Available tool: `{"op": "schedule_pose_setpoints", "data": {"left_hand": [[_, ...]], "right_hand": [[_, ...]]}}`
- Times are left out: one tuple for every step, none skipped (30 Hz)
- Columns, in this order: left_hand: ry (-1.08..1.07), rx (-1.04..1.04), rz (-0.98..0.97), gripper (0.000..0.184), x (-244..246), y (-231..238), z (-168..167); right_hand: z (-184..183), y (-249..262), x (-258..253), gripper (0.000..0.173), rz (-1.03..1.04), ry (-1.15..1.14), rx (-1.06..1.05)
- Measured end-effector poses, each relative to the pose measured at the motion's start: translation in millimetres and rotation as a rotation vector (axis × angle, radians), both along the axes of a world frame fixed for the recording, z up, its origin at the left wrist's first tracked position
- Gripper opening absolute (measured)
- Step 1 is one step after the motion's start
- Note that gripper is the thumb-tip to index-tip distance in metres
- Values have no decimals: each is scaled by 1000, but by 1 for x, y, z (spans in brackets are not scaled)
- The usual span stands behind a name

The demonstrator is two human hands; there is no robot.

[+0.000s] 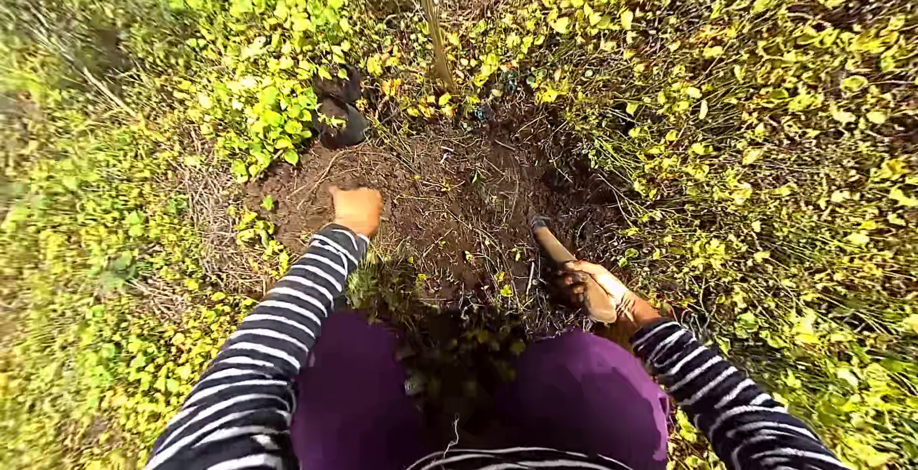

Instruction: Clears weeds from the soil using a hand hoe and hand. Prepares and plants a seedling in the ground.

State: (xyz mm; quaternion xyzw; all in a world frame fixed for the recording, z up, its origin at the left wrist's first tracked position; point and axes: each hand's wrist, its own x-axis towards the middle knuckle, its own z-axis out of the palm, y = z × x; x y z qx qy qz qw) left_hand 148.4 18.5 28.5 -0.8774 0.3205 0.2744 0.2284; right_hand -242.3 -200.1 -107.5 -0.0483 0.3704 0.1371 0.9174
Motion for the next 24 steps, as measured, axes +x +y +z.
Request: {"op": "schedule_pose_setpoints", "data": {"left_hand": [[-35, -99, -42, 27, -9, -22, 9], [-42, -231, -115, 34, -17, -44, 10], [-16, -352, -204, 47, -23, -67, 3], [40, -416, -270, 67, -30, -89, -10], [100, -421, -305, 88, -37, -110, -25], [131, -399, -322, 102, -41, -128, -44], [134, -356, -324, 109, -44, -140, -64], [118, -293, -318, 109, -43, -149, -81], [89, -223, -320, 107, -38, -156, -94], [52, -162, -347, 102, -32, -160, -104], [21, -136, -386, 94, -26, -162, -110], [18, -121, -408, 80, -23, -162, -110], [41, -116, -405, 64, -22, -162, -107], [68, -105, -380, 50, -21, -160, -101], [84, -103, -350, 40, -20, -157, -91], [96, -117, -311, 35, -17, -154, -82], [102, -136, -279, 33, -12, -147, -73], [104, -154, -261, 32, -8, -140, -65], [105, -180, -242, 33, -5, -129, -55], [97, -213, -219, 32, -2, -117, -46], [81, -245, -184, 33, 2, -102, -37], [58, -257, -135, 35, 6, -86, -30], [29, -248, -86, 38, 12, -67, -25], [0, -222, -41, 40, 18, -46, -23]], "right_hand": [[1, 3, -1, 32, -28, 12, 7], [1, 5, -4, 32, -44, 11, 11], [0, 6, -8, 31, -54, 2, 14], [0, 7, -13, 30, -53, -12, 11], [2, 8, -18, 28, -38, -21, -20], [7, 8, -25, 24, -6, -19, -93], [16, 8, -32, 19, 48, 8, -231], [27, 7, -38, 14, 123, 49, -425], [40, 6, -44, 13, 222, 88, -647], [52, 4, -49, 19, 344, 129, -861], [62, 1, -54, 30, 485, 191, -1070], [74, -2, -58, 41, 661, 273, -1257], [87, -6, -59, 48, 842, 371, -1393], [102, -8, -59, 50, 985, 463, -1510], [117, -9, -57, 49, 1069, 531, -1603], [130, -10, -55, 48, 1082, 569, -1664], [140, -9, -53, 47, 1022, 577, -1702], [145, -8, -49, 46, 913, 558, -1724], [148, -6, -43, 46, 790, 526, -1708], [146, -2, -32, 47, 670, 487, -1667], [142, 2, -16, 48, 573, 448, -1614], [133, 9, 3, 49, 506, 412, -1565], [119, 15, 21, 49, 483, 385, -1522], [102, 21, 36, 49, 550, 365, -1494]]}}
